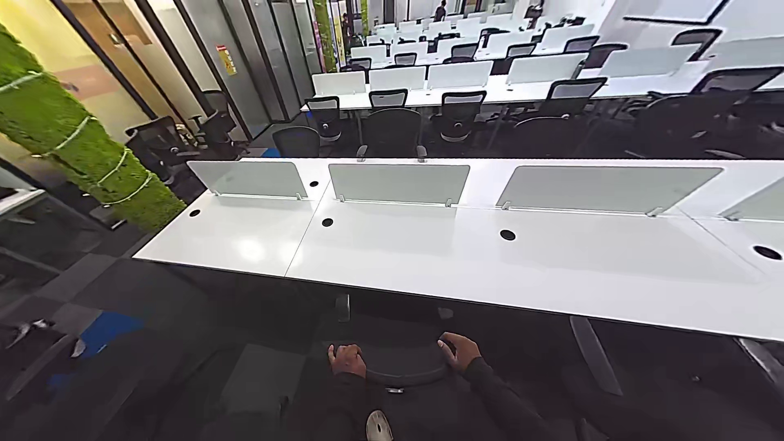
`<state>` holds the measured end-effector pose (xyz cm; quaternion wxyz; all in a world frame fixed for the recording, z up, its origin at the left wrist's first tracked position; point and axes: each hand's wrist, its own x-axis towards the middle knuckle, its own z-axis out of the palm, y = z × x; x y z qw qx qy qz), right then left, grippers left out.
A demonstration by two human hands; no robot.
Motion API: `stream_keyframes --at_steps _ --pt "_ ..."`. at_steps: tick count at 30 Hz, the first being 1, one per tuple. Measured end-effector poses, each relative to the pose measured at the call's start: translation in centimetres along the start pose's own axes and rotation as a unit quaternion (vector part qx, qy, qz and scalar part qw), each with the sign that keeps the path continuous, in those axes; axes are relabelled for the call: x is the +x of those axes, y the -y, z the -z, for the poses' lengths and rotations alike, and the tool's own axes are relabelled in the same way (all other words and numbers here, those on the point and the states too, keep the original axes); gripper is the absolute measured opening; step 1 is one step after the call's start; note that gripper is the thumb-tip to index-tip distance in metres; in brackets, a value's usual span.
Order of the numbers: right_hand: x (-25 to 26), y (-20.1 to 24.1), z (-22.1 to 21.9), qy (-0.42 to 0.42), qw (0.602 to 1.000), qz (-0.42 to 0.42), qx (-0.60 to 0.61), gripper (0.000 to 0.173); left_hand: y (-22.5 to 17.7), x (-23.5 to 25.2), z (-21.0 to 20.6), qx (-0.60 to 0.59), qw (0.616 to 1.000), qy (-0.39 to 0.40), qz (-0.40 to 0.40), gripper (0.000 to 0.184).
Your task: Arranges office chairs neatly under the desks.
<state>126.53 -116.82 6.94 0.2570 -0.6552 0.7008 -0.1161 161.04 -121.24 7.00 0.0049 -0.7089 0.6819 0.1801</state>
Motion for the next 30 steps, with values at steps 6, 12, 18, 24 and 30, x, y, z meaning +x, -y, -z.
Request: stream_keyframes --at_steps 6,12,18,24,30 --pt "3.1 2.3 -0.3 -0.004 0.997 -0.073 -0.030 0.041 0.9 4.2 2.4 0.002 0.999 0.033 -0.029 0.036" --pt "5.4 4.2 -0.8 0.002 0.993 -0.110 -0.039 0.043 1.9 8.4 3.9 0.016 0.998 0.036 -0.055 0.034" --pt "7.6 6.3 -1.0 -0.011 0.991 -0.129 -0.041 0.043 2.4 12.3 5.3 0.037 0.996 0.046 -0.066 0.034" --pt "9.1 7.8 -1.4 -0.013 0.988 -0.149 -0.032 0.043 2.9 15.3 6.7 0.053 0.994 0.069 -0.071 0.035" --pt "9.9 8.4 -1.7 -0.040 0.988 -0.147 -0.027 0.041 3.1 16.9 7.0 0.059 0.994 0.060 -0.074 0.035"
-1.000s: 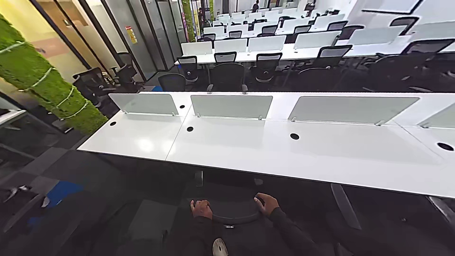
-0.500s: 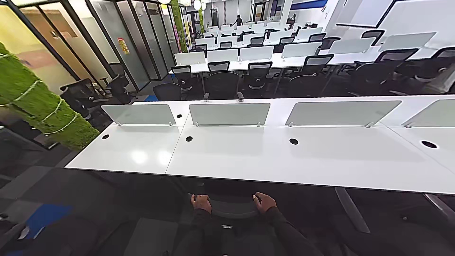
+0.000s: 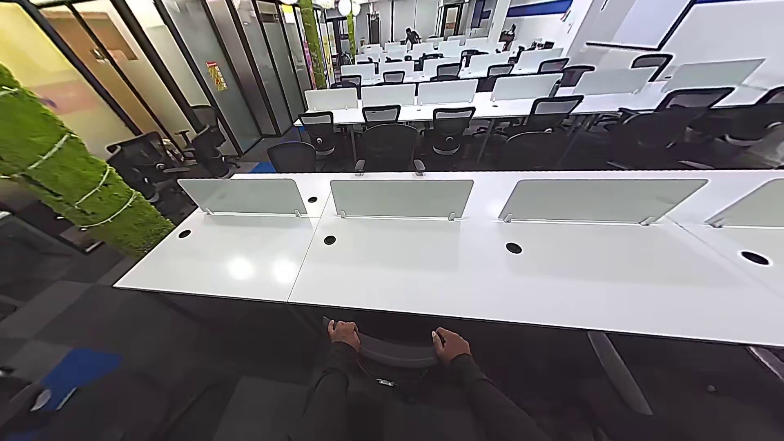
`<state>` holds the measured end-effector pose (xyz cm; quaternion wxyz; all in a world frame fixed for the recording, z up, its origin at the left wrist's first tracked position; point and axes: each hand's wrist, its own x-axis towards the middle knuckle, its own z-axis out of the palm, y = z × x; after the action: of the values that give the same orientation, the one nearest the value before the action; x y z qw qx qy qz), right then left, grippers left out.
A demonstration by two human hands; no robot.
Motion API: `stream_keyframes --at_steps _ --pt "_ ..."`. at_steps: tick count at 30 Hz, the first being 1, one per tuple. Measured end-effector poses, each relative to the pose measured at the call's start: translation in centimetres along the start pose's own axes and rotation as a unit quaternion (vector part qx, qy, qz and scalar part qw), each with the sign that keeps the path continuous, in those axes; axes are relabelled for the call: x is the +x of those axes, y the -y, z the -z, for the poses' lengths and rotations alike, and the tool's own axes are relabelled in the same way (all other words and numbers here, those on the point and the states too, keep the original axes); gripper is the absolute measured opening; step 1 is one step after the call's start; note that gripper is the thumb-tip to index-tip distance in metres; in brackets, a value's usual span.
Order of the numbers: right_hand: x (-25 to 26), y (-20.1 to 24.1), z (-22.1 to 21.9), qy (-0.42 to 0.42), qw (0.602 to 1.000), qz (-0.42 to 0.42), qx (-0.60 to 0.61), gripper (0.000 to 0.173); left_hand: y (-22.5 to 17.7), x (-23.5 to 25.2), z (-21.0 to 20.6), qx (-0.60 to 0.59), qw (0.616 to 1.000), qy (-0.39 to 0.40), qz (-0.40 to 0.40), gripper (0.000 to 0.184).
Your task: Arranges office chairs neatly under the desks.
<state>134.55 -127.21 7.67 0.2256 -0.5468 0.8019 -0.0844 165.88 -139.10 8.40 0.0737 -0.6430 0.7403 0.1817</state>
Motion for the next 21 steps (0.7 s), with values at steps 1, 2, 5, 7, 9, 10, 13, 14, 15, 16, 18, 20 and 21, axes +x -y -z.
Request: stream_keyframes --at_steps 1,2,5,7,9,10,13,14,15,16,18,20,21 --pt "0.1 0.1 0.0 -0.002 1.000 0.000 0.003 0.041 0.0 0.1 0.2 -0.003 1.000 0.000 0.000 0.035" --pt "0.1 0.2 0.0 -0.005 1.000 0.001 0.006 0.041 0.1 0.2 0.4 -0.006 1.000 0.002 0.002 0.035" --pt "0.3 0.4 -0.2 -0.013 1.000 0.003 0.005 0.041 0.1 0.6 0.9 -0.003 1.000 0.013 0.007 0.034" --pt "0.3 0.6 -0.3 -0.015 1.000 -0.001 0.002 0.041 0.0 0.7 1.1 0.005 1.000 0.016 0.010 0.034" --pt "0.5 0.5 -0.4 -0.011 1.000 -0.001 0.001 0.040 -0.2 0.6 1.1 0.011 1.000 0.011 0.015 0.035" --pt "0.6 0.5 -0.5 -0.010 1.000 -0.002 0.000 0.040 -0.2 0.5 1.0 0.010 1.000 -0.001 0.024 0.035" --pt "0.4 0.4 -0.5 -0.012 1.000 0.000 0.002 0.039 0.0 -0.3 -1.0 -0.050 0.988 -0.136 0.059 0.038" --pt "0.4 0.3 -0.4 -0.005 1.000 0.000 0.002 0.039 0.3 -0.5 -2.4 -0.072 0.971 -0.221 0.062 0.041" --pt "0.3 0.3 -0.4 -0.003 1.000 0.001 0.001 0.039 0.5 -0.8 -3.8 -0.094 0.949 -0.294 0.071 0.048" --pt "0.2 0.3 -0.4 -0.006 1.000 0.002 0.002 0.038 0.5 -1.5 -4.7 -0.124 0.929 -0.336 0.092 0.056" --pt "0.0 0.4 -0.2 -0.007 1.000 0.001 0.002 0.038 0.7 -4.2 -7.3 -0.186 0.904 -0.353 0.151 0.066" --pt "0.0 0.5 0.0 -0.009 1.000 0.000 -0.001 0.037 1.8 -8.9 -10.9 -0.224 0.911 -0.275 0.212 0.066" --pt "-0.3 0.6 -0.1 -0.011 1.000 0.002 -0.002 0.036 2.5 -12.2 -12.9 -0.232 0.918 -0.206 0.245 0.064"
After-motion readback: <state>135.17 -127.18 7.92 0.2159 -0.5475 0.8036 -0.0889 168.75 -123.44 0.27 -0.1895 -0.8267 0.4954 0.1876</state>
